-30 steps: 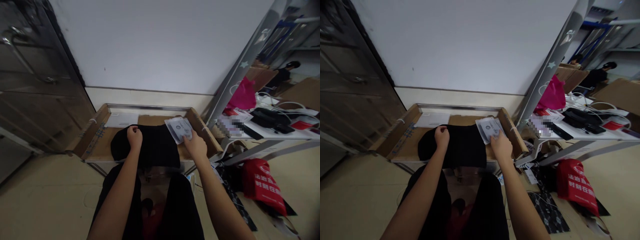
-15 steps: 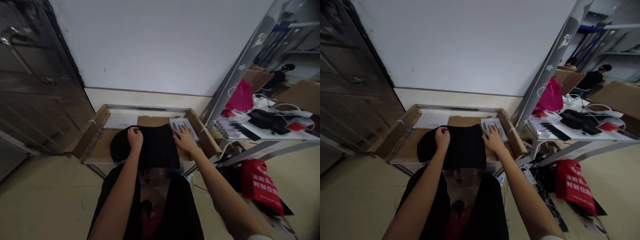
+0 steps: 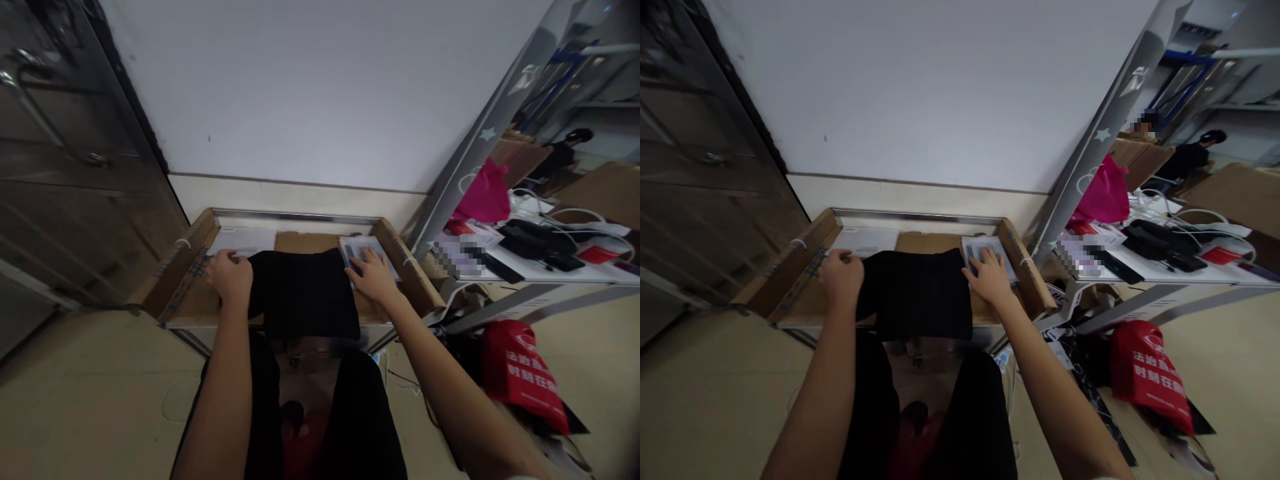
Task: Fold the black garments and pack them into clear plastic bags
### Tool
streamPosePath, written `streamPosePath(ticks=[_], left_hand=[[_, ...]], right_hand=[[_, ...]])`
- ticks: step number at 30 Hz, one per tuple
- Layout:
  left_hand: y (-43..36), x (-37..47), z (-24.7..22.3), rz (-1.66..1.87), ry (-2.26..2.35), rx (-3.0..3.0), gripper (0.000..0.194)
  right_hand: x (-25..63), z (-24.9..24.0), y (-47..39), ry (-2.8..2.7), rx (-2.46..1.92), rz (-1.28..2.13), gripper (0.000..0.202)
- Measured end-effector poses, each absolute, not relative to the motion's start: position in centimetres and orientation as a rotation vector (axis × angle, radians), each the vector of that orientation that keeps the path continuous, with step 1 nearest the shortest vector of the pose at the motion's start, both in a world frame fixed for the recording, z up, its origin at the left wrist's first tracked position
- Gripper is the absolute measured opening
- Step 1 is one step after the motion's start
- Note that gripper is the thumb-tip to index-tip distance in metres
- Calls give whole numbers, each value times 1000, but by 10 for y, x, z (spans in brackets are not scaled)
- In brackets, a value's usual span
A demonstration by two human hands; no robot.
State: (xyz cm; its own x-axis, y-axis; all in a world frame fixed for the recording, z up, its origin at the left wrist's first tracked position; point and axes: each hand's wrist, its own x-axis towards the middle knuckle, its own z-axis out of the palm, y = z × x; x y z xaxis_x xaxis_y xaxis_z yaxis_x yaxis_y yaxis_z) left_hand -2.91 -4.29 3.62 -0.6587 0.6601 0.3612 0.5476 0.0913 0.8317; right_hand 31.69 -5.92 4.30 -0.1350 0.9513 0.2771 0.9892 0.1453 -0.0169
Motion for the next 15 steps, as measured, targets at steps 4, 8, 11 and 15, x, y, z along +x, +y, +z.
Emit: streamPosePath(ticks=[4,8,11,15], left_hand=[[-45,-59,24,1442,2313,1127,26],[-45,-65,21,1020,2313,1280,30],[-49,-65,29,782,2327,1338,35],[-57,-70,39,757,2359,1334,32]], right_hand=[[313,47,-56,-2203,-1848,-237,49],[311,46,-53,-2148,-1758,-230,45],[305,46,-52,-2130,-1587,-122,37],[293,48,-46,-2197,-1459,65,32]])
